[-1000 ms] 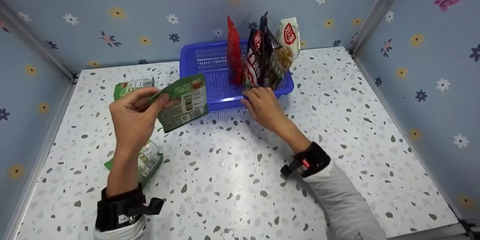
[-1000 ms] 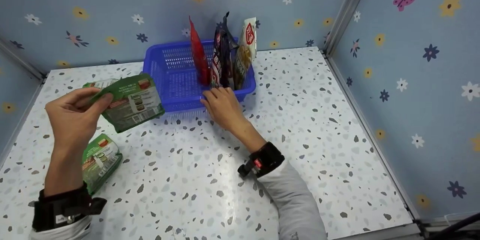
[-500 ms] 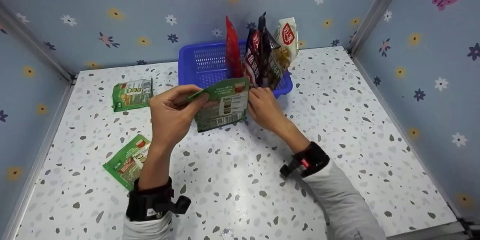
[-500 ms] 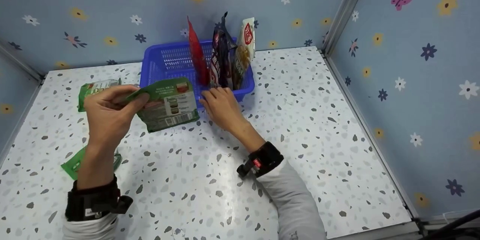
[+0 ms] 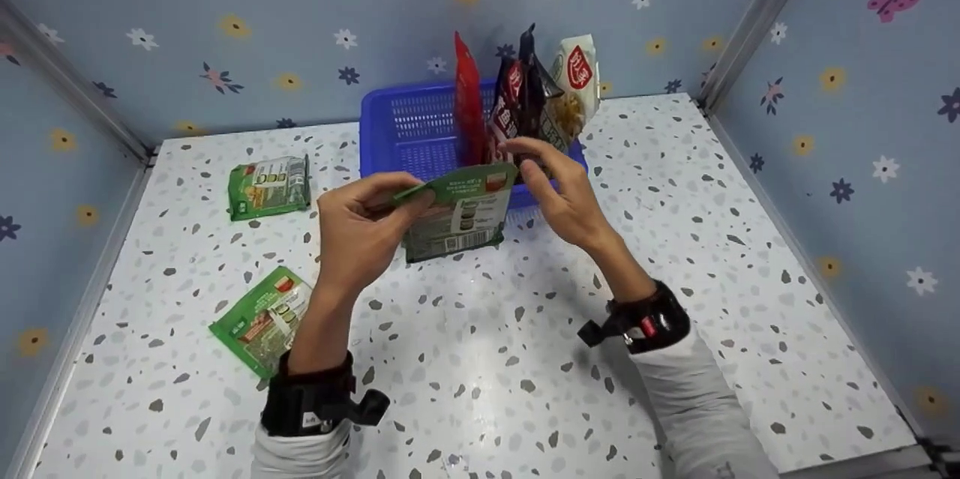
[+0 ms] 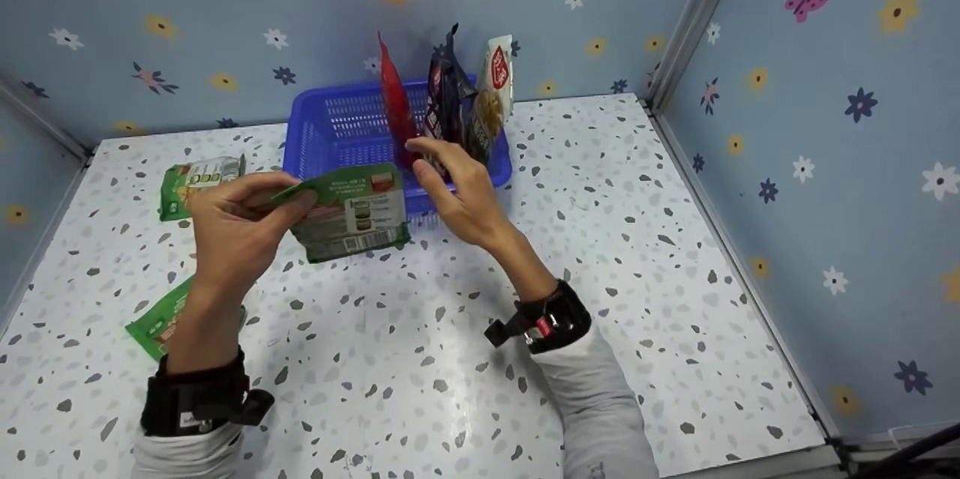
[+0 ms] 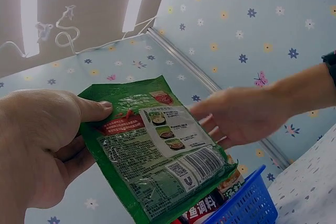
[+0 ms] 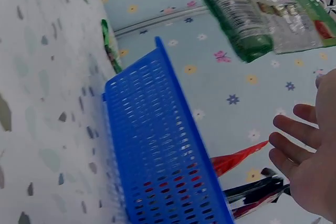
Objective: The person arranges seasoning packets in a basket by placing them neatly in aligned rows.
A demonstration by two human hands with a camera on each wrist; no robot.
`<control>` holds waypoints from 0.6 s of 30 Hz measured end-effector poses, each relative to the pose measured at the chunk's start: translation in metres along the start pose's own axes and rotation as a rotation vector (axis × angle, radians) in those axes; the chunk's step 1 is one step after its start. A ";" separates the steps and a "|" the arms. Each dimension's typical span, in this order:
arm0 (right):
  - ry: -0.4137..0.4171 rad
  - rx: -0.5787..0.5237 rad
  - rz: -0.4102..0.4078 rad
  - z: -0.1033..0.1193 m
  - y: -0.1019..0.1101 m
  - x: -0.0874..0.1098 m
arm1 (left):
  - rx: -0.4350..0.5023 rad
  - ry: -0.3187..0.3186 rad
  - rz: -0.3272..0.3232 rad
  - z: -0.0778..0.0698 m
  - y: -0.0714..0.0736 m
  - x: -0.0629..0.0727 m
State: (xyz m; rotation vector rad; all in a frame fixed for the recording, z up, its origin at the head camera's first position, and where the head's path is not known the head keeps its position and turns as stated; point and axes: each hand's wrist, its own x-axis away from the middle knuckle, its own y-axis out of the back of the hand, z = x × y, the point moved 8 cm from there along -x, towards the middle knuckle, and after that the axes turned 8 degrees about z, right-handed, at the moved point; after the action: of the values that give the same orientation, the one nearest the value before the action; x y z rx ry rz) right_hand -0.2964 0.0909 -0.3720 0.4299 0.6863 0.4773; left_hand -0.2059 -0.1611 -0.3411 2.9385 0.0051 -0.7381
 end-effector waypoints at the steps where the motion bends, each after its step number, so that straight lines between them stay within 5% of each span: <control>1: 0.012 -0.043 0.003 0.007 0.003 0.001 | 0.001 0.002 0.004 0.000 -0.001 0.000; 7: 0.068 -0.206 0.090 0.039 0.001 0.004 | 0.007 -0.004 0.027 -0.001 -0.004 -0.001; 18: 0.021 -0.183 0.085 0.045 -0.008 0.008 | 0.027 -0.067 0.076 -0.003 -0.012 0.000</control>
State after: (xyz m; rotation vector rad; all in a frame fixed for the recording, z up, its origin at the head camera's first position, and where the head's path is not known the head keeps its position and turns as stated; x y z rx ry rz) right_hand -0.2577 0.0790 -0.3493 0.2825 0.6405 0.6202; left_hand -0.2047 -0.1489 -0.3399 2.9191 -0.1232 -0.8306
